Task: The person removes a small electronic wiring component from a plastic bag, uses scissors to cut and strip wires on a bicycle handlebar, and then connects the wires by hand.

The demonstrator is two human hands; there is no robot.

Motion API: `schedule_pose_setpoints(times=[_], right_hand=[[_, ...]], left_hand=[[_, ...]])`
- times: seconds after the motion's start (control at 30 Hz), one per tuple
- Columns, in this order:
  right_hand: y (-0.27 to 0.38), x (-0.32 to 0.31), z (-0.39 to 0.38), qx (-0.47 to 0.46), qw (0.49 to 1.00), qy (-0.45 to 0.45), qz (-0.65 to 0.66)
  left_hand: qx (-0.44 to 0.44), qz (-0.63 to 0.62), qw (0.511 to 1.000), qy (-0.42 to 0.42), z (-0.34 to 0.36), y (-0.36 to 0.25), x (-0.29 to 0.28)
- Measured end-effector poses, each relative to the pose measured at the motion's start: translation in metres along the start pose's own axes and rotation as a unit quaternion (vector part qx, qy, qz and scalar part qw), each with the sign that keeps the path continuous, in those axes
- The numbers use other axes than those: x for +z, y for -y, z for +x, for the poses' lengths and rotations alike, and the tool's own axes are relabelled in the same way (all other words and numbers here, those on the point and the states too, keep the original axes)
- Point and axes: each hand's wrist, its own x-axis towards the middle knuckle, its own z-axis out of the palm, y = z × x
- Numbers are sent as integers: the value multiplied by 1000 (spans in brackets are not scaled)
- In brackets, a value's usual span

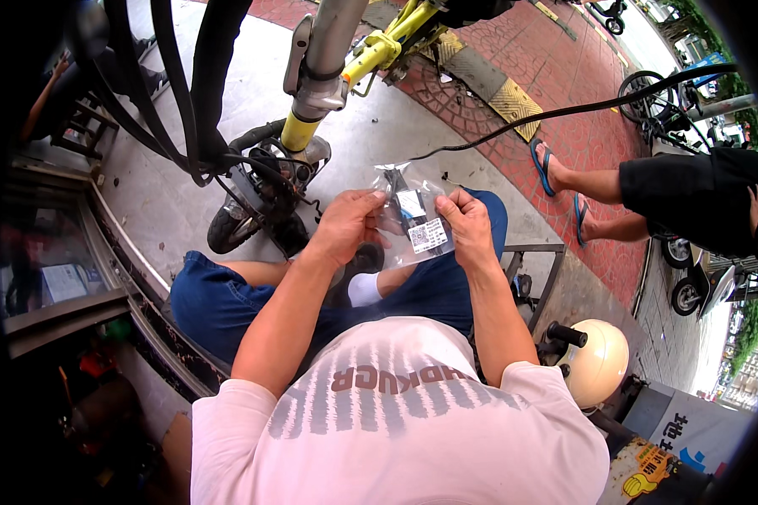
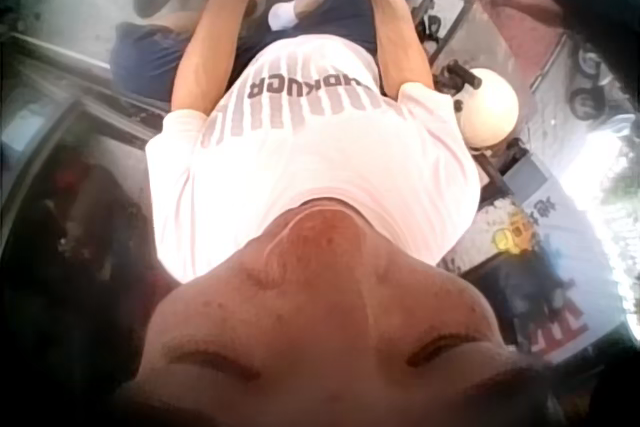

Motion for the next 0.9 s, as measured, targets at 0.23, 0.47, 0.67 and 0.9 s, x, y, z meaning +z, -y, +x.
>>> schedule_pose_setpoints(times=[0.23,0.47,0.67,0.9], right_hand=[[0,2,-3,53,996,6,78],[0,7,-10,126,974,50,180],[17,-6,-28,136,975,123,122],[20,-15,-28,58,993,106,-17]], left_hand=[[39,25,999,-5,6,11,-5],[74,1,996,-58,13,22,-10],[109,-16,990,-93,12,20,-4],[100,-125,987,-28,16,22,-10]])
